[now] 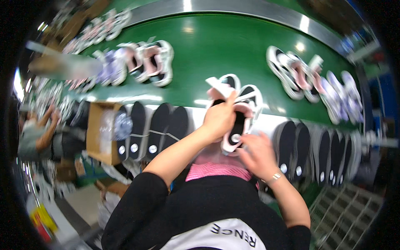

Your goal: The person takes white insoles from a storage shelf and inserts them into various shoes, including black and purple sneakers, on a green conveyor belt.

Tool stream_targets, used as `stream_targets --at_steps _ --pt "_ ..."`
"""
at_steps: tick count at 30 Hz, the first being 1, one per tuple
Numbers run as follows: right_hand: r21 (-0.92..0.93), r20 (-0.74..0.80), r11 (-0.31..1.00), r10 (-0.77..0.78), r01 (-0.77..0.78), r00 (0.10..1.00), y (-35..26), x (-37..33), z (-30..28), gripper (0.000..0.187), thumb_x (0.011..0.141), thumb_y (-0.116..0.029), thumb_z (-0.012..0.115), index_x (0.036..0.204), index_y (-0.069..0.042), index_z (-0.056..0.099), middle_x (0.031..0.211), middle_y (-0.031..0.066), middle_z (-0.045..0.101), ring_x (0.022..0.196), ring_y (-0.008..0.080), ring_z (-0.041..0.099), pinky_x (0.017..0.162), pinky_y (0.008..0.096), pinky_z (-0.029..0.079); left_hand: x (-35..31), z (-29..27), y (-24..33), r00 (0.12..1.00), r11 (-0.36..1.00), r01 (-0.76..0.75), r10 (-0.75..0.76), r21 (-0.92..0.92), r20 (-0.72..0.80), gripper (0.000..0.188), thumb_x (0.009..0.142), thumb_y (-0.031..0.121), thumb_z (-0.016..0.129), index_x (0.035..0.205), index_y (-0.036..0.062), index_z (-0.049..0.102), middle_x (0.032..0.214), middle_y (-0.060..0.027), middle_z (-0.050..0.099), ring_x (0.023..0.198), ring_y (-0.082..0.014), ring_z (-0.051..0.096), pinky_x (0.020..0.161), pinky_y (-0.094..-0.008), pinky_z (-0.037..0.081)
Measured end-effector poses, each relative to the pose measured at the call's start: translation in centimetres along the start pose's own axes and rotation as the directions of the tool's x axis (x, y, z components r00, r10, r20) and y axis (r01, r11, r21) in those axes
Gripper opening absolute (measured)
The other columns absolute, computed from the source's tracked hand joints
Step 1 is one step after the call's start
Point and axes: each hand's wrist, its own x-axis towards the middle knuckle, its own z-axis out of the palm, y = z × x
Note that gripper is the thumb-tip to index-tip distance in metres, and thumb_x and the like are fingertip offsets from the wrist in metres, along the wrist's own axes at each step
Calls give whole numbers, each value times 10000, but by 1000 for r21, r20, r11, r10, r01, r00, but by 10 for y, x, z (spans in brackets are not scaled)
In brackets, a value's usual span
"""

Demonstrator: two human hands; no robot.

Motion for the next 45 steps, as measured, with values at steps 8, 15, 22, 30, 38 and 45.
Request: stream_targets --at_steps 8,15,22,30,38,45 --pt "-235 -220 922 260 -310 940 148 28 -55 308 731 -91 548 1027 -19 502 1122 172 444 1055 310 406 908 362 304 80 -72 -31 864 973 137 -27 183 -502 559 731 168 533 1219 41 293 837 -134 512 774 -280 509 621 -375 439" --pt "-627 -300 621 364 -470 882 242 68 -71 544 592 -229 676 1100 -161 492 1292 177 236 1175 355 251 943 427 249 -22 28 -44 982 993 77 -92 -92 -163 491 718 183 555 1148 30 375 1117 -161 405 1021 -308 399 827 -395 346" --pt "-399 17 626 736 -670 677 316 75 -102 578 592 -411 646 1078 -119 536 1139 124 490 985 259 510 807 347 406 -65 71 -73 998 993 -53 55 103 -16 427 727 244 542 1097 52 448 1240 -175 328 1179 -309 270 925 -446 236" --pt "-471 -145 661 595 -584 790 193 117 -90 445 616 -521 586 752 -98 612 770 107 597 771 272 559 657 378 426 -50 69 -61 994 999 -12 16 38 -104 383 722 230 543 1044 33 476 1191 -169 380 1146 -305 306 929 -440 205" --pt "-417 -9 877 261 -240 965 50 52 -41 316 621 -384 607 687 -76 617 706 140 533 691 278 522 601 381 417 -6 21 20 961 793 28 -189 -608 -201 794 691 298 647 1251 -6 173 1275 -200 188 1171 -321 206 931 -425 251" --pt "-326 3 908 281 -265 960 -1 -43 30 296 681 -344 580 778 -65 587 844 152 500 753 288 525 632 377 426 -81 60 4 965 779 214 -263 -590 3 775 660 194 586 1244 -38 133 1263 -210 158 1204 -309 141 990 -369 132"
